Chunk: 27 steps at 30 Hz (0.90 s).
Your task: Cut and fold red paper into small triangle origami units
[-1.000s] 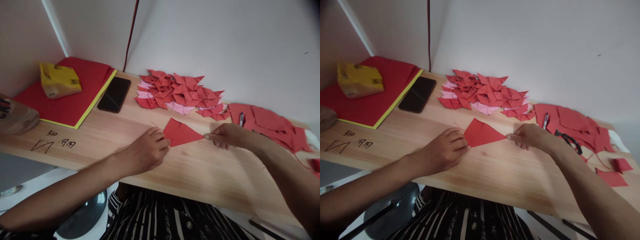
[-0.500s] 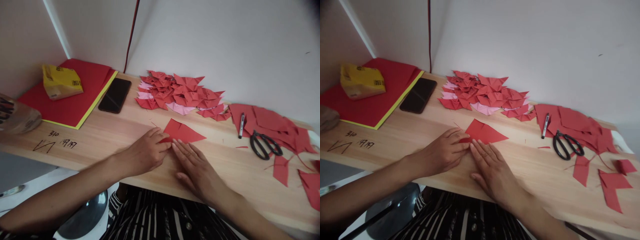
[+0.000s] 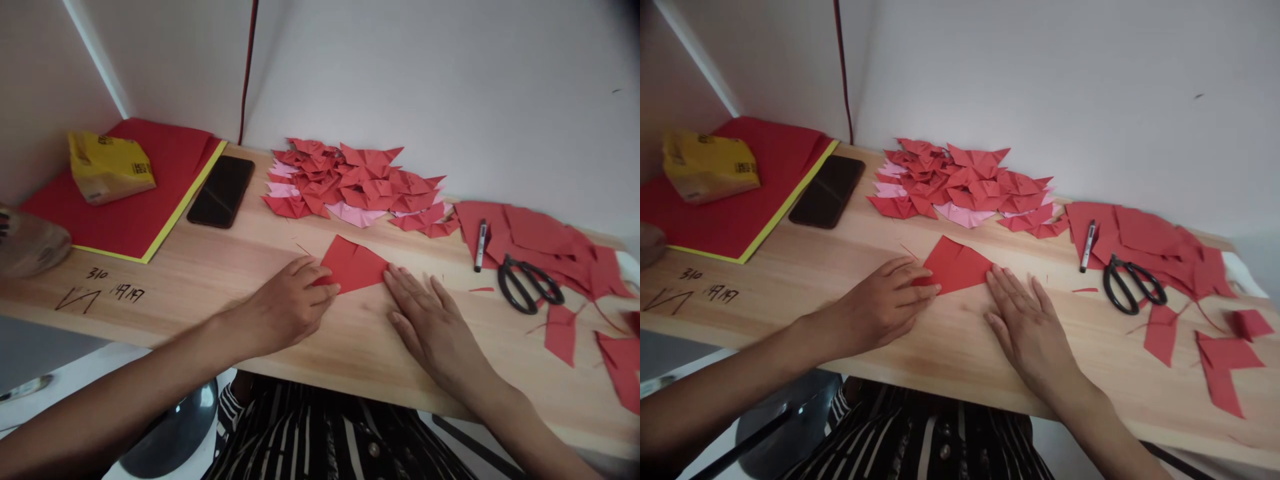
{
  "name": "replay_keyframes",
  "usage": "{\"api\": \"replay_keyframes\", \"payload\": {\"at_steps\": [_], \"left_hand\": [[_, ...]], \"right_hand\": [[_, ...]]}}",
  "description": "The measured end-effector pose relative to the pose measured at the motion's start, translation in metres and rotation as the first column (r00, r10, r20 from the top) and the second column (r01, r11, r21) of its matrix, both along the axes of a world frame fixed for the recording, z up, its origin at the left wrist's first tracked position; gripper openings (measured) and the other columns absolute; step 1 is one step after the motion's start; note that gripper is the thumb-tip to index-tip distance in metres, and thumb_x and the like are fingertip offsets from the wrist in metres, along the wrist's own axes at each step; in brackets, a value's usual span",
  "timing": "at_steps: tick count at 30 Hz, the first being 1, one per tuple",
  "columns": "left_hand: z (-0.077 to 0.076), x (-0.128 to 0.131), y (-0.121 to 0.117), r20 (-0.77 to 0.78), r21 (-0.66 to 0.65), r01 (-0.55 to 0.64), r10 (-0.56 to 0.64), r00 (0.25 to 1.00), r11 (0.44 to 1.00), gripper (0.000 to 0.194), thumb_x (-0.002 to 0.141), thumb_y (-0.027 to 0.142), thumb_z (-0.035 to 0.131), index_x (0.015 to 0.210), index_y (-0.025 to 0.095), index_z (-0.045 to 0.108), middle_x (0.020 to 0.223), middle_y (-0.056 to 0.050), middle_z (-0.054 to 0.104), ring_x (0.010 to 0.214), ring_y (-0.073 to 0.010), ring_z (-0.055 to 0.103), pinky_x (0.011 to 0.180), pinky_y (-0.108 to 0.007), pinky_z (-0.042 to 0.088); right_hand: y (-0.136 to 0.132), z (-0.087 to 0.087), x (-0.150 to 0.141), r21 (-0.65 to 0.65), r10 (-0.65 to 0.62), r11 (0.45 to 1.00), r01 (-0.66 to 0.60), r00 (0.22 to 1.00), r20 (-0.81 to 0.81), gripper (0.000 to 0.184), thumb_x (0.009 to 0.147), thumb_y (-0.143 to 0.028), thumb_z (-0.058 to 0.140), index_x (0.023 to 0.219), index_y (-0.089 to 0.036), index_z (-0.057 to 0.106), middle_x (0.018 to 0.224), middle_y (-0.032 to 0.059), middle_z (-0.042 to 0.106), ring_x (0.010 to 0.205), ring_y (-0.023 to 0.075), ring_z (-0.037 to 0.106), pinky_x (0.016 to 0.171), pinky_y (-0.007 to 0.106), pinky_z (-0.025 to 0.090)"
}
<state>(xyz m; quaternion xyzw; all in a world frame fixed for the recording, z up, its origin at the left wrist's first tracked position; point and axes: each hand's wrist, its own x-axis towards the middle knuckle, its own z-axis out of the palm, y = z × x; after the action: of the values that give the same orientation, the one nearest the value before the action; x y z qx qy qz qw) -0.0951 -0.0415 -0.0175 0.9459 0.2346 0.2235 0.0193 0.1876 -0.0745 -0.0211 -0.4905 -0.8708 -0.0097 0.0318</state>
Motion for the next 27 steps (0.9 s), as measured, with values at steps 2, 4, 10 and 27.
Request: {"api": "replay_keyframes", "payload": {"at_steps": [2,4,10,27], "left_hand": [[0.0,0.0,0.0,0.005,0.003,0.0,0.0,1.0,1.0,0.022,0.086,0.015,0.058,0.106,0.013,0.066,0.115,-0.008,0.069,0.116,-0.0246,0.056,0.107,-0.049,0.037],[0.001,0.001,0.0,0.007,0.012,-0.005,0.005,1.0,1.0,0.021,0.087,0.015,0.057,0.106,0.014,0.066,0.113,-0.007,0.069,0.115,-0.0243,0.057,0.107,-0.048,0.037],[0.0,0.001,0.0,-0.007,0.038,-0.01,0.011,1.0,0.999,0.021,0.088,0.018,0.055,0.104,0.013,0.067,0.112,-0.008,0.07,0.113,-0.025,0.057,0.106,-0.046,0.039],[-0.001,0.0,0.0,-0.009,0.0,-0.017,0.017,1.0,1.0,0.024,0.088,0.017,0.054,0.108,0.012,0.065,0.111,-0.007,0.07,0.113,-0.0248,0.056,0.108,-0.048,0.036]], "right_hand": [[0.0,-0.002,0.005,0.035,-0.026,0.999,0.026,1.0,-0.001,0.058,0.1,-0.033,0.031,0.155,-0.018,0.018,0.153,0.0115,0.037,0.142,0.0232,0.034,0.115,0.052,0.026],[0.0,-0.004,0.008,0.049,-0.034,0.998,0.034,0.999,0.0,0.058,0.101,-0.034,0.029,0.155,-0.018,0.018,0.153,0.0116,0.038,0.141,0.0235,0.036,0.115,0.053,0.026],[0.0,0.003,0.002,0.053,-0.048,0.997,0.047,0.999,0.007,0.053,0.1,-0.034,0.031,0.148,-0.012,0.035,0.152,0.0131,0.04,0.143,0.0268,0.032,0.115,0.055,0.026],[0.046,-0.002,-0.03,-0.058,0.054,0.997,-0.057,0.997,-0.054,0.058,0.1,-0.036,0.035,0.151,-0.009,0.029,0.156,0.0145,0.029,0.145,0.0219,0.025,0.117,0.047,0.027]]}}
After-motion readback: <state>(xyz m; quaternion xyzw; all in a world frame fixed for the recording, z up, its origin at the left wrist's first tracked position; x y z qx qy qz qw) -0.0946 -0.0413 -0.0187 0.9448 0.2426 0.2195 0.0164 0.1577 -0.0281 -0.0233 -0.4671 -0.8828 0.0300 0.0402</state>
